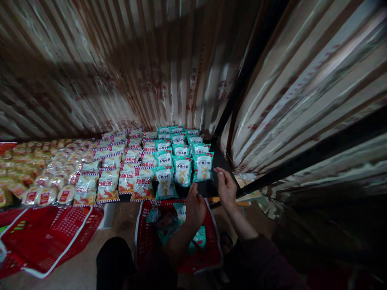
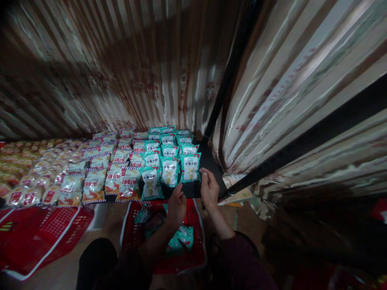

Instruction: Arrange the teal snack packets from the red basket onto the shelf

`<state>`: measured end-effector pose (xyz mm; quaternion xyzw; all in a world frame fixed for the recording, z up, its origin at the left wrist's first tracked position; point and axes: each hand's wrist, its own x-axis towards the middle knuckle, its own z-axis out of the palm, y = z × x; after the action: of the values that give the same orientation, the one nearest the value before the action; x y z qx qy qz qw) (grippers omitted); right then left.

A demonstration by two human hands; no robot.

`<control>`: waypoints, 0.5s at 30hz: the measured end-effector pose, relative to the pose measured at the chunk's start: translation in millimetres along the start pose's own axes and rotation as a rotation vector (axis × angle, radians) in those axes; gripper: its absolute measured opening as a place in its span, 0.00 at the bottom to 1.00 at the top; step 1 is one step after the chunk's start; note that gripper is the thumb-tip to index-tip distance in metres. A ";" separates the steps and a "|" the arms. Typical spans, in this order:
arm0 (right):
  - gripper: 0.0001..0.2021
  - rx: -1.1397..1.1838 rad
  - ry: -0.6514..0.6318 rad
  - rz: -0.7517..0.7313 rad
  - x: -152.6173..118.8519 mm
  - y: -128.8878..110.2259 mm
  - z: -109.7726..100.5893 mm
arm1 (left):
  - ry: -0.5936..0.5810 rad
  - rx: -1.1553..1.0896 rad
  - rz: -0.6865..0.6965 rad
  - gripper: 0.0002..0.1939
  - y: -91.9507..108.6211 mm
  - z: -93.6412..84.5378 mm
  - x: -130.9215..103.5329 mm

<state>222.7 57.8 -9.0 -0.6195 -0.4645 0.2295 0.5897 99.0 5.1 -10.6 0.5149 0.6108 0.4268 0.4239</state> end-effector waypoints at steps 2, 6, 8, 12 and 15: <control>0.20 -0.016 -0.023 0.001 -1.1 -2.5 -0.6 | 0.007 -0.023 -0.022 0.26 5.4 0.4 2.2; 0.20 -0.041 -0.009 -0.047 1.2 -5.0 -4.4 | -0.025 -0.079 0.016 0.28 2.6 2.9 1.4; 0.20 -0.061 0.008 -0.084 1.4 -6.5 -7.3 | -0.031 -0.110 0.061 0.28 -4.7 4.7 -2.1; 0.21 -0.066 0.002 -0.093 -7.4 -8.8 -10.3 | -0.015 -0.137 0.077 0.27 -18.9 2.9 -10.5; 0.21 -0.058 -0.002 -0.064 -18.3 -6.3 -7.1 | -0.021 -0.122 0.067 0.27 -24.6 -4.8 -12.4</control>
<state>218.3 37.8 -6.5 -0.6208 -0.4911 0.1975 0.5782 89.2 -10.3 -31.9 0.5129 0.5615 0.4718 0.4462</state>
